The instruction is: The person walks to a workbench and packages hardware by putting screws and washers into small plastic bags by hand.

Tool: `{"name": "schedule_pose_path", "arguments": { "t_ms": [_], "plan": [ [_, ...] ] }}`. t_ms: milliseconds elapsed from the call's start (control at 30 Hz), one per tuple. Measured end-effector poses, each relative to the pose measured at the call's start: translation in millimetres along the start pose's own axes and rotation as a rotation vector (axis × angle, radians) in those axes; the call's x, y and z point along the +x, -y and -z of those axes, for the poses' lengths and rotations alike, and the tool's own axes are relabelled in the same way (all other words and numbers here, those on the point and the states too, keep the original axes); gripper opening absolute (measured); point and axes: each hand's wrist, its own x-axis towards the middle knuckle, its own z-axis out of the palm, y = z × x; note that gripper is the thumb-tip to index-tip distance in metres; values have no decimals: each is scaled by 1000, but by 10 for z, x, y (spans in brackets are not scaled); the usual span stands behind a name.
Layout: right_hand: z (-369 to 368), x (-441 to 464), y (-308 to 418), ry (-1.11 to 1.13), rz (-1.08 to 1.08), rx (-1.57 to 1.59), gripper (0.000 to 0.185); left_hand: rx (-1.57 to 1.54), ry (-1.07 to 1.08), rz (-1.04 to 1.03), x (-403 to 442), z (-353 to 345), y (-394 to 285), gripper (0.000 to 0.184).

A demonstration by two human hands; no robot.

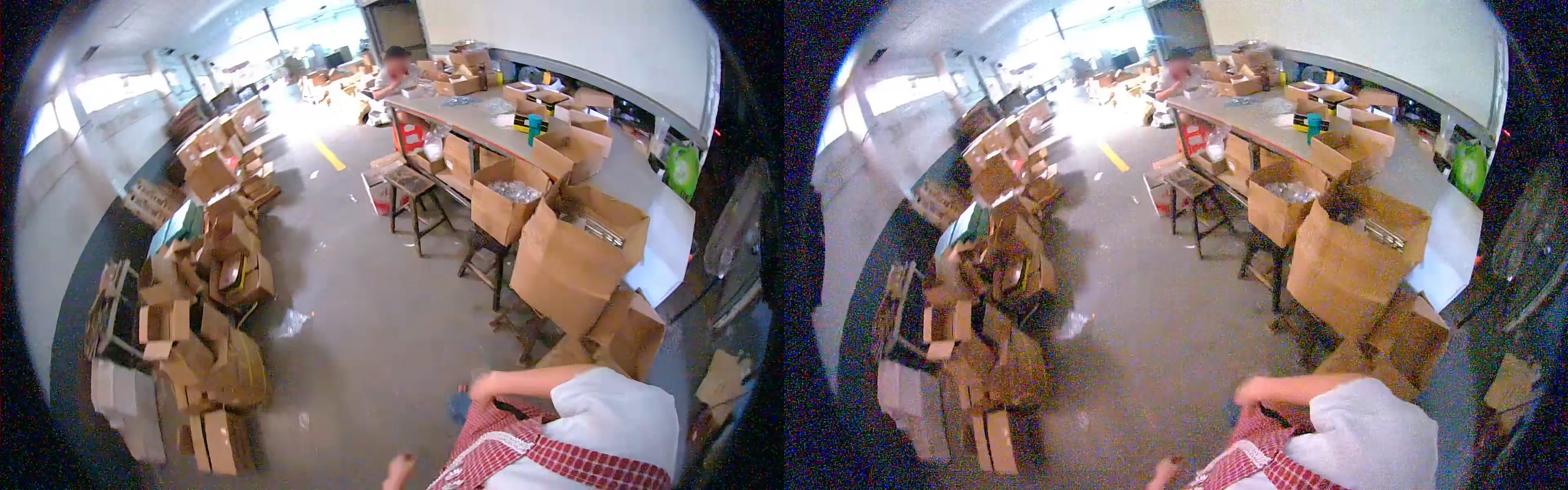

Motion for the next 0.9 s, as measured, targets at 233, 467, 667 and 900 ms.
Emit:
{"name": "schedule_pose_path", "arguments": {
  "t_ms": [233,467,667,900],
  "plan": [
    [-201,664,-1521,-167,-217,668,55,-100,301,-3,1560,837,-872,44],
    [1340,-1063,-2024,-444,36,2317,21,-107,284,-96,2583,2639,-2111,44],
    [1454,-983,-2978,-584,234,2249,25,-102,342,-166,3675,3652,-2912,43],
    [2344,-620,-3973,-527,50,2626,24,-35,524,-261,5058,4779,-3384,43]
  ]
}}
